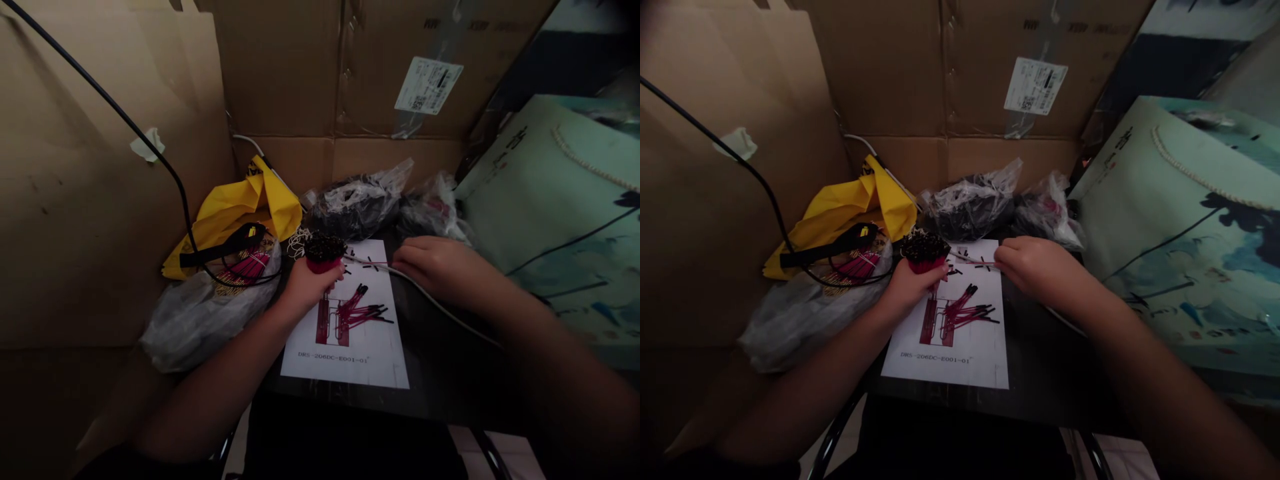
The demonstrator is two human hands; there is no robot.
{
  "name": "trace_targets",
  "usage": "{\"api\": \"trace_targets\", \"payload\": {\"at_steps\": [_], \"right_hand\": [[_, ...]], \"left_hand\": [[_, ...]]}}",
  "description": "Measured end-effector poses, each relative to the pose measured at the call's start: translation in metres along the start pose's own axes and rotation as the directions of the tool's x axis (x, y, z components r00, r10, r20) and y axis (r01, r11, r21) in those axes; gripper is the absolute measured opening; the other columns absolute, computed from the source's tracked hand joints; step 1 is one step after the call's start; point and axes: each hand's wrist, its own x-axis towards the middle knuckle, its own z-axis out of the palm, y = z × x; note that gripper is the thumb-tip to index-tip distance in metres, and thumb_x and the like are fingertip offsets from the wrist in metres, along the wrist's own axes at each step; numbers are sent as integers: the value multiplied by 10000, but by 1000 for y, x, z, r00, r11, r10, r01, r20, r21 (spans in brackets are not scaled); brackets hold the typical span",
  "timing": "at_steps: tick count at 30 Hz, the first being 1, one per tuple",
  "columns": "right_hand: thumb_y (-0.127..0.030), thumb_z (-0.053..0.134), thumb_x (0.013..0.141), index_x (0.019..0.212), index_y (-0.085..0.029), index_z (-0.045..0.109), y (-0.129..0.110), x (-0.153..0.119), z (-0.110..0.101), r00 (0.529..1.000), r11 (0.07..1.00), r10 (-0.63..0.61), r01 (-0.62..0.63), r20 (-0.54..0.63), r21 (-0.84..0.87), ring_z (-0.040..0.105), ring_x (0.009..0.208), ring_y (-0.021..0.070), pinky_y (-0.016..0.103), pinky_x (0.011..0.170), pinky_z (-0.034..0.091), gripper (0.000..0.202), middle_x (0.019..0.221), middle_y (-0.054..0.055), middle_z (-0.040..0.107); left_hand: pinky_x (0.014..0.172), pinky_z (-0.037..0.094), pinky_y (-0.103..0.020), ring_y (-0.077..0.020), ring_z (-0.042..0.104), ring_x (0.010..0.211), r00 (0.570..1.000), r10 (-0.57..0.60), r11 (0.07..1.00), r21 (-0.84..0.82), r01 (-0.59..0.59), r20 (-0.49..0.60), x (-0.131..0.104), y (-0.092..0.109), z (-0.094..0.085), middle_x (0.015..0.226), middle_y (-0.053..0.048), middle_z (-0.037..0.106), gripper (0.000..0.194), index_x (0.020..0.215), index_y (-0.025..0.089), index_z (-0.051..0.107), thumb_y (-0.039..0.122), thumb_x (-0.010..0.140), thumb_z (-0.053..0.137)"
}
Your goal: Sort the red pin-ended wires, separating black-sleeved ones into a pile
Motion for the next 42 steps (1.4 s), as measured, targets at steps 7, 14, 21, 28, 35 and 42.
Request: {"api": "trace_targets", "payload": {"at_steps": [7, 14, 21, 28, 35, 42], "right_hand": [[-265, 514, 969, 896, -164, 674, 5, -22, 25, 999, 989, 26, -29, 19, 144, 596, 763, 167, 280, 696, 432, 203, 839, 59, 636], [-230, 512, 972, 883, -177, 684, -42, -38, 57, 990, 978, -112, 93, 92, 185, 590, 762, 160, 284, 707, 421, 201, 819, 47, 639], [-209, 505, 963, 862, -168, 665, -50, -38, 67, 993, 993, -112, 111, 32, 32, 554, 743, 178, 313, 696, 399, 194, 818, 59, 622], [-267, 556, 943, 1238, -141, 609, -48, -14, 63, 986, 982, -167, 168, -17, 82, 559, 992, 254, 377, 829, 456, 325, 1113, 142, 629], [-142, 511, 938, 929, -139, 630, -46, 8, 61, 949, 956, -283, 291, 140, -37, 552, 855, 232, 356, 745, 426, 119, 904, 90, 632], [-213, 570, 915, 1010, -148, 641, -42, 13, 54, 954, 963, -265, 269, 141, -8, 554, 904, 242, 366, 783, 435, 136, 971, 107, 628]], "left_hand": [[448, 394, -247, -109, 506, 464, 995, 15, 998, 61, -9, -97, 8, -5, 0, 601, -22, 642, 226, 718, 134, 679, 308, 656, 809], [451, 401, -245, -107, 510, 488, 998, 40, 998, 43, -38, -57, 9, -7, 3, 672, -31, 667, 273, 761, 127, 696, 312, 617, 834], [460, 369, -238, -95, 475, 478, 986, 98, 995, -23, -102, -136, 11, 1, -9, 607, -9, 617, 230, 701, 147, 652, 340, 683, 776], [442, 355, -235, -92, 466, 463, 971, 138, 984, -81, -156, -196, 11, 7, -16, 594, 7, 601, 204, 732, 158, 640, 301, 672, 772], [448, 361, -247, -99, 471, 461, 983, 124, 988, -74, -135, -138, 8, 6, -13, 582, -2, 605, 201, 713, 160, 648, 310, 678, 778], [458, 378, -243, -99, 475, 461, 997, 72, 997, -35, -74, -40, -4, 4, -3, 533, 17, 562, 257, 639, 157, 619, 339, 661, 799]]}}
